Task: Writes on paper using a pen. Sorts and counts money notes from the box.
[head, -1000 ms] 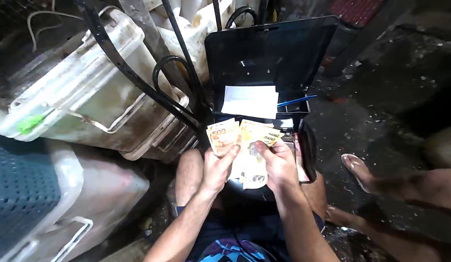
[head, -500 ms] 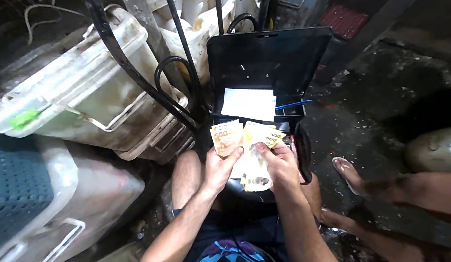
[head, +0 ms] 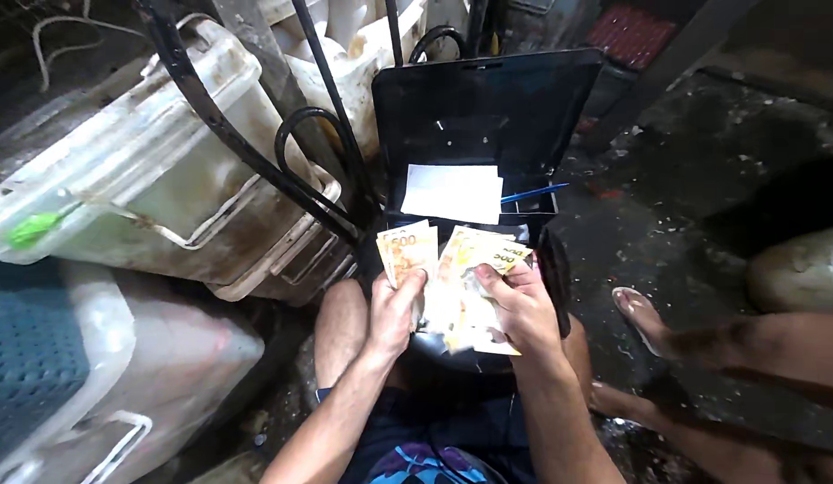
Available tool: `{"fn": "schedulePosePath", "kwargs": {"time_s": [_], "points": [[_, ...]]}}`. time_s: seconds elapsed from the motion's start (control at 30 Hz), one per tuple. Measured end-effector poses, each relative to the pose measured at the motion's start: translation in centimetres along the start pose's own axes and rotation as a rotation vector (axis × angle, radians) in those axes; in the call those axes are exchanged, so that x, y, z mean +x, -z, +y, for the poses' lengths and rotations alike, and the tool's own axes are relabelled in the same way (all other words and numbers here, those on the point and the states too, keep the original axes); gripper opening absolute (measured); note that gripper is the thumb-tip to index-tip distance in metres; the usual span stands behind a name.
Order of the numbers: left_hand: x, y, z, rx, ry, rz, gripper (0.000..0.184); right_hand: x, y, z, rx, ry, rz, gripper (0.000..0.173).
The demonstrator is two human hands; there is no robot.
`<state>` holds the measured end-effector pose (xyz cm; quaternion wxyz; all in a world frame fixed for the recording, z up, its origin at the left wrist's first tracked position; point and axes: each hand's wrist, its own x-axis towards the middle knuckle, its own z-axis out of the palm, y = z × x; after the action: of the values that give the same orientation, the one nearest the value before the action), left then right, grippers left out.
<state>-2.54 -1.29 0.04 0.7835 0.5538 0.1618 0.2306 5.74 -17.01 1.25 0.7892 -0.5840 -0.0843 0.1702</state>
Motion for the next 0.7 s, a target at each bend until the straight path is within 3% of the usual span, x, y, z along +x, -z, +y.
{"fn": "schedulePosePath", "kwargs": {"time_s": [0.2,0.4,0.6,0.7], "points": [[0.0,-1.0,-0.7,0.106,-0.07,0.009,0.024,-0.6,-0.3,-0.4,-0.062,-0.004,-0.144,0.021],[-0.2,-0.7,-0.6,-0.009,0.007,-0.022,0.025,0.2,0.3,0.5,-0.011,0.014,0.014,0.017],[0.0,-0.6,-0.7,0.139,-0.073,0.025,0.023,-0.5,-0.2,-0.3,-0.087,0.041,-0.159,0.02],[-0.2,-1.0,-1.2,0.141,-0.08,0.021,0.024,-0.4,-0.9,-0.1,-0.09,0.014,-0.104,0.02]]}}
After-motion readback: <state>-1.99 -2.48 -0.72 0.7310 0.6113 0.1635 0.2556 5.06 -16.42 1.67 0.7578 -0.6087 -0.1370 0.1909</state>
